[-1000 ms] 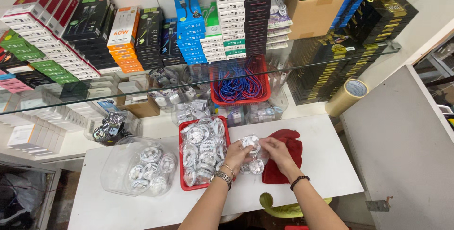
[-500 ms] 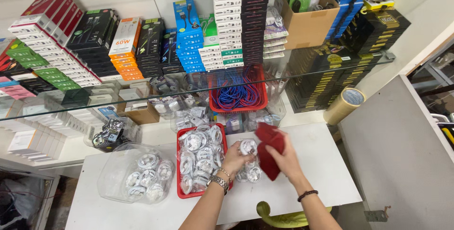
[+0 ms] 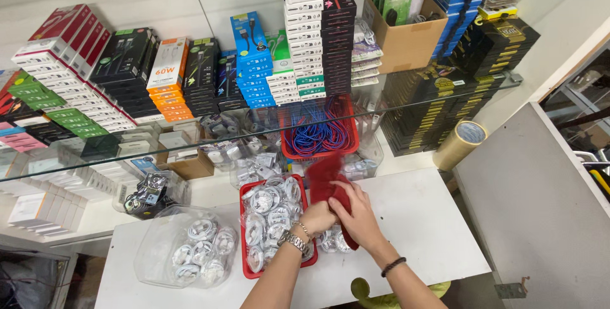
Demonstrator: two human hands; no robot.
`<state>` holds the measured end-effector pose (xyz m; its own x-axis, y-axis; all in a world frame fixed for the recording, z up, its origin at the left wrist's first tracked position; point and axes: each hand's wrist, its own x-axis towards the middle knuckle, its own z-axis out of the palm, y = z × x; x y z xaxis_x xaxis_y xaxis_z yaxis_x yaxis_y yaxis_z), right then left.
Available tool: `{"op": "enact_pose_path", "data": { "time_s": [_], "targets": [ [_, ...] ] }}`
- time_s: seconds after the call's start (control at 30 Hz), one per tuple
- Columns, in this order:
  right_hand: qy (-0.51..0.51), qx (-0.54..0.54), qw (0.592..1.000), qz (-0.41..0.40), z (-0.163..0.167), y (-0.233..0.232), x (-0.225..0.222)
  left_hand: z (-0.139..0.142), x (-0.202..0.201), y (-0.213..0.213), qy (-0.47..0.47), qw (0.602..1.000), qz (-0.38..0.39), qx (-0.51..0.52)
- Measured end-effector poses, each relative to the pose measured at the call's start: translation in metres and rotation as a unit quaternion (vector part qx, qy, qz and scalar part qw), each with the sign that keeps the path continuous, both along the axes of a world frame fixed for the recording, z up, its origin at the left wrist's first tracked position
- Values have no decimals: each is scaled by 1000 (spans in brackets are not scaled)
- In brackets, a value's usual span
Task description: The person transfers small plastic-wrapped round electronics accessories one at a time from a red basket into a clear plastic container on the counter, occasionally wiping items with a red cloth and rearranging them so they fit. The items accumulate in the container as the counter is cleared.
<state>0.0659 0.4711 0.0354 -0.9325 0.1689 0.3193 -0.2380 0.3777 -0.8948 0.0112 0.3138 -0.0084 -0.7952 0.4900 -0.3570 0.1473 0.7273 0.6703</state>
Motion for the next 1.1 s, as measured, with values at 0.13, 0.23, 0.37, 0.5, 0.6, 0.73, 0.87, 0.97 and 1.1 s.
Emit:
{"op": "enact_pose_path", "data": {
  "time_s": [0.13, 0.23, 0.37, 0.5, 0.6, 0.73, 0.87, 0.97, 1.1],
  "targets": [
    [-178, 2, 970, -167, -22, 17, -2, 6, -4, -7, -222, 892, -46, 392],
    [-250, 64, 943, -209, -43, 53, 6, 16, -8, -15, -227, 910, -23, 347],
    [-267, 138, 947, -113, -55, 63, 3, 33, -16, -25, -52, 987, -67, 134],
    [-235, -38, 964, 121, -29, 40, -23, 45, -21, -26, 106, 990, -88, 31],
    [-230, -68, 960, 148, -2, 24, -34, 49, -21, -24, -38, 970, 58, 232],
    [-200, -342, 916, 61, 13, -5, -29, 45, -17, -24, -133, 823, 242, 496],
    [-217, -310, 925, 27, 20, -23, -25, 35, -12, -32, -61, 829, 245, 500],
    [-62, -47, 995, 66, 33, -22, -31, 28, -12, -40, -33, 866, 201, 456],
    [-141, -31, 981, 129, 49, -16, -46, 25, -16, -50, -41, 890, 156, 427]
  ]
}}
